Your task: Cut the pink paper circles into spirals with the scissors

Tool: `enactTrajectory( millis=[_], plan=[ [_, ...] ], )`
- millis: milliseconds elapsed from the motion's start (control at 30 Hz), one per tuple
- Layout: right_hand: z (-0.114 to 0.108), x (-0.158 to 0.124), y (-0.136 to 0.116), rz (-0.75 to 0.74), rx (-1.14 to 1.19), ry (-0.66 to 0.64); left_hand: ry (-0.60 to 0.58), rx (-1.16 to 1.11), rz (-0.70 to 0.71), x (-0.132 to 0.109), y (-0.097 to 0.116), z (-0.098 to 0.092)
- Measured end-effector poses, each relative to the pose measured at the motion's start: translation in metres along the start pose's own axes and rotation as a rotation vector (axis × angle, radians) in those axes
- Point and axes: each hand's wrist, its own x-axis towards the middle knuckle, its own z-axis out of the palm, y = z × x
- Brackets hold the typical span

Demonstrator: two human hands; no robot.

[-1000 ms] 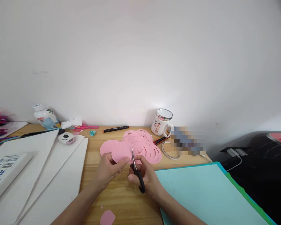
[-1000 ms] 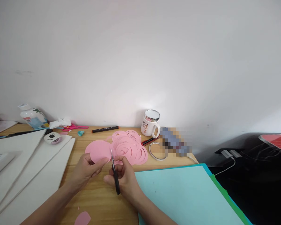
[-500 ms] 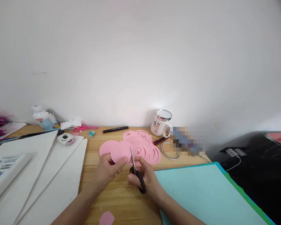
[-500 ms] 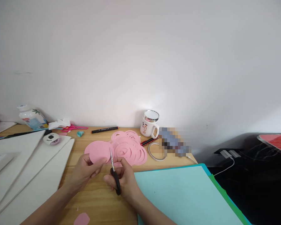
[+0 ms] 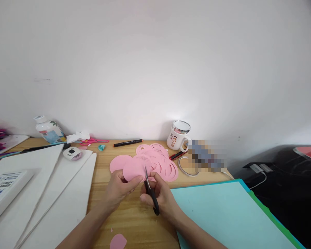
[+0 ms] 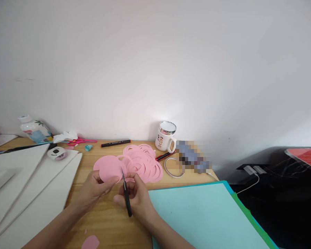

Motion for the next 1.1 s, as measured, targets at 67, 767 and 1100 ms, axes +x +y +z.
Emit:
enactTrajectory(
  millis=[67, 767, 1100],
  plan=[
    [-0.0004, 0.0001, -0.0003, -0.012, 0.003, 0.003, 0.001, 0.016, 0.002, -0.0006, 0.0009, -0.0001],
    [0.0007, -0.0008, -0.0010, -0.024, 0.029, -0.018, -0.010, 0.023, 0.026, -0.0019, 0.0050, 0.0000],
    [0.0002, -0.0011, -0.0010, -0.020, -0.001, -0.010, -0.016, -0.007, 0.024, -0.0004, 0.0033, 0.0000]
  ],
)
